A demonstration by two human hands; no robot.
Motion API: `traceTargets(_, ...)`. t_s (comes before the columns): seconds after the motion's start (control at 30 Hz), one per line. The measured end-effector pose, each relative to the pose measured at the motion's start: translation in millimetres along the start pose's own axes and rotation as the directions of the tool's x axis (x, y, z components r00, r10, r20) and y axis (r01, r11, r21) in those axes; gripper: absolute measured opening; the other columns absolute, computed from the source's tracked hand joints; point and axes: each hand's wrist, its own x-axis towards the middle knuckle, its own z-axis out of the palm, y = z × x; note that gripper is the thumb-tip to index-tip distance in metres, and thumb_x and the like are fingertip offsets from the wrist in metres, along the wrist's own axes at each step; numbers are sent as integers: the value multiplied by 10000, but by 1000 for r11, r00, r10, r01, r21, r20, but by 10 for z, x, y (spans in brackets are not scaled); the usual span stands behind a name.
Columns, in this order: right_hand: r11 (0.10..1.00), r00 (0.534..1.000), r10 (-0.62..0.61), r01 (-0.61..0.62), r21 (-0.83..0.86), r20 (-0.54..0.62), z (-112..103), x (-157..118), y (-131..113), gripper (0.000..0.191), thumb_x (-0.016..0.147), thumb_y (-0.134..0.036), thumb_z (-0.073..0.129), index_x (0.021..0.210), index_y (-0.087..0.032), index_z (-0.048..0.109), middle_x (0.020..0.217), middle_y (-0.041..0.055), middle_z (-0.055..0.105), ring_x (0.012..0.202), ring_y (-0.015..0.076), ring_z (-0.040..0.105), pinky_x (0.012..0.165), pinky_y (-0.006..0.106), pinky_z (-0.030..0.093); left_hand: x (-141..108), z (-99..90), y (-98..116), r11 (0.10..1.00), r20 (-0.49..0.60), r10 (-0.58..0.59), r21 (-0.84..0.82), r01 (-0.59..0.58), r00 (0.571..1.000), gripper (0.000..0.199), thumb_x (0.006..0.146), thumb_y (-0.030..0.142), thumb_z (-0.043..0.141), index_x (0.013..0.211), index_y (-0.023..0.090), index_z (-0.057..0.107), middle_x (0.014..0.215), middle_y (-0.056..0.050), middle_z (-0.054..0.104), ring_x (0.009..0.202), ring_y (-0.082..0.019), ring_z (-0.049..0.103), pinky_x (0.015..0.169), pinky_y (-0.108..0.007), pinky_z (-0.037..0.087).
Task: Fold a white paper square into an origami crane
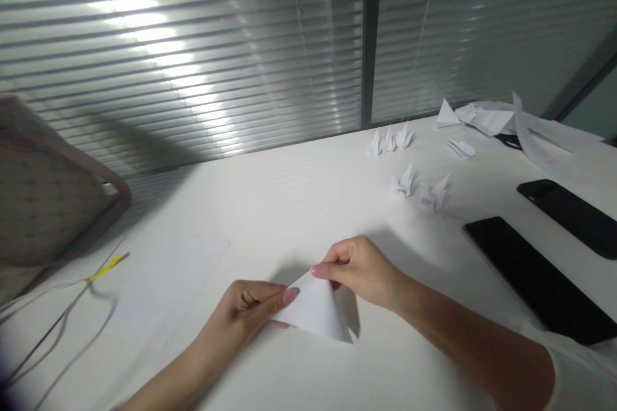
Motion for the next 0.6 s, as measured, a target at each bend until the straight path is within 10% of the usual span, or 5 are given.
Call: traceTargets(0.6, 995, 991, 88, -92, 33, 100, -1, -17, -12, 205, 690, -324, 745, 625, -153, 651, 592, -4, 642, 555, 112, 563, 556, 241, 436, -8, -77, 49, 995, 12, -15, 102, 14, 1000, 406, 823, 494, 591, 675, 141, 724, 380, 6, 527, 317, -89, 432, 364, -213, 187)
